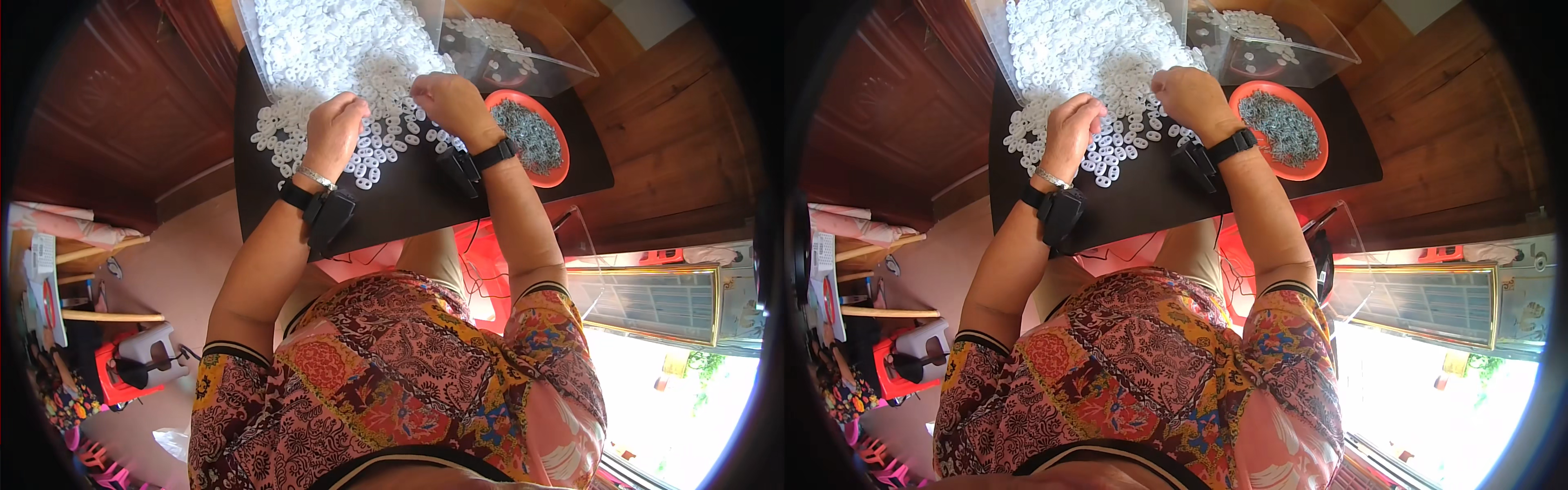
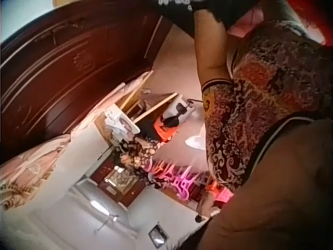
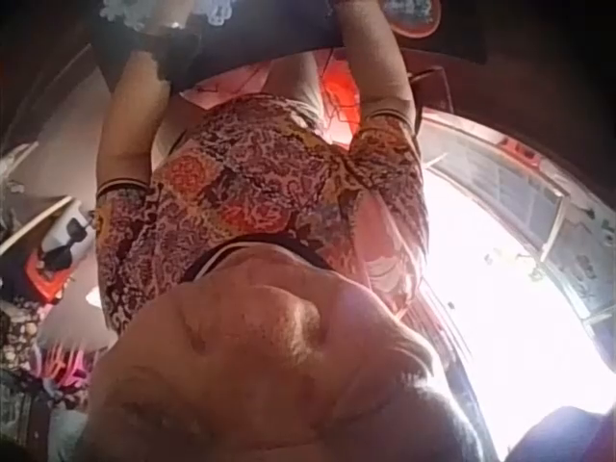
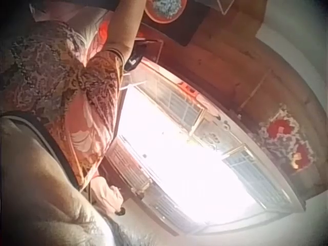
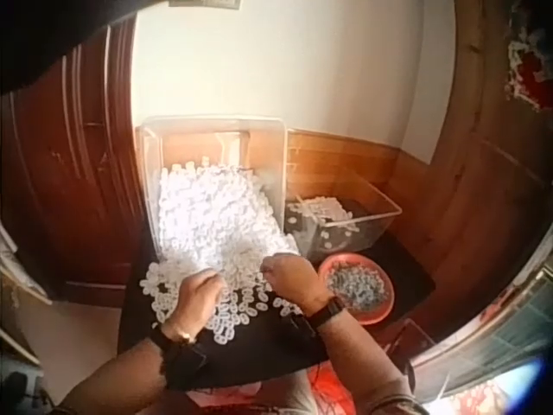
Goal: Manual assembly of small metal pins into white plastic ring components.
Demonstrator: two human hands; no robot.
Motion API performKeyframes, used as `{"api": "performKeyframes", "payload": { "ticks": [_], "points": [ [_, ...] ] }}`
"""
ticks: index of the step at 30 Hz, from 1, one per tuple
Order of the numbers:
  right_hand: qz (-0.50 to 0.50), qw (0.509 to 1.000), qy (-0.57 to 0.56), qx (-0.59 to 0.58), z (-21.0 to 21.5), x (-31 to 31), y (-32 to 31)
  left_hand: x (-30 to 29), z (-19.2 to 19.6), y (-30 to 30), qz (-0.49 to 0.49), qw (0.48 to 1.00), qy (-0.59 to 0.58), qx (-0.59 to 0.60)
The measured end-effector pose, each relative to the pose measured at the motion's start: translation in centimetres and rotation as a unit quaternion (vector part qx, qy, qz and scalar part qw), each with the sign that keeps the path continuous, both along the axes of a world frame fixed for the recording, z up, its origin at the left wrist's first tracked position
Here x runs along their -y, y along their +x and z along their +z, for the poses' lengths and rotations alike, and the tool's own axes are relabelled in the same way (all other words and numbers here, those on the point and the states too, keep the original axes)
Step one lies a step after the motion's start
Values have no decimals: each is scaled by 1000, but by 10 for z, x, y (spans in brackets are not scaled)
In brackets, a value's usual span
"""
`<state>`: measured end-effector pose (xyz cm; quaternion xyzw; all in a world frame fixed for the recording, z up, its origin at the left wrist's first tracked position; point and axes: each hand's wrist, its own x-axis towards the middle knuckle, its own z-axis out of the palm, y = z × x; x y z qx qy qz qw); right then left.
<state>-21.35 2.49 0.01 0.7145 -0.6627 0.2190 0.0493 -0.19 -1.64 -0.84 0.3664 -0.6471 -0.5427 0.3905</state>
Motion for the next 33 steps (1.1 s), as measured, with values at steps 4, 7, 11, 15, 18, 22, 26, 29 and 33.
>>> {"api": "performKeyframes", "payload": {
  "ticks": [4,7,11,15,18,22,26,29,33],
  "points": [
    [22,994,106,14,2,-1,5,0,0,0,-3,1000,5,-2],
    [51,993,105,-1,1,-1,7,0,1,1,-3,1000,7,4],
    [50,992,114,-2,6,-5,11,-1,2,2,-12,1000,2,1],
    [69,993,85,-37,6,-5,15,-3,3,1,-12,1000,0,6],
    [77,994,39,-70,-4,-2,18,-5,4,0,-17,1000,-2,6],
    [78,990,-22,-114,-12,0,21,-5,3,0,-27,1000,-13,5],
    [67,989,-54,-124,-18,1,25,-4,2,2,-35,999,-2,1],
    [57,994,-66,-71,-16,-3,27,-4,1,3,-39,999,-4,4],
    [154,973,-100,141,1,-11,35,-10,5,2,-50,998,26,-26]
  ]
}}
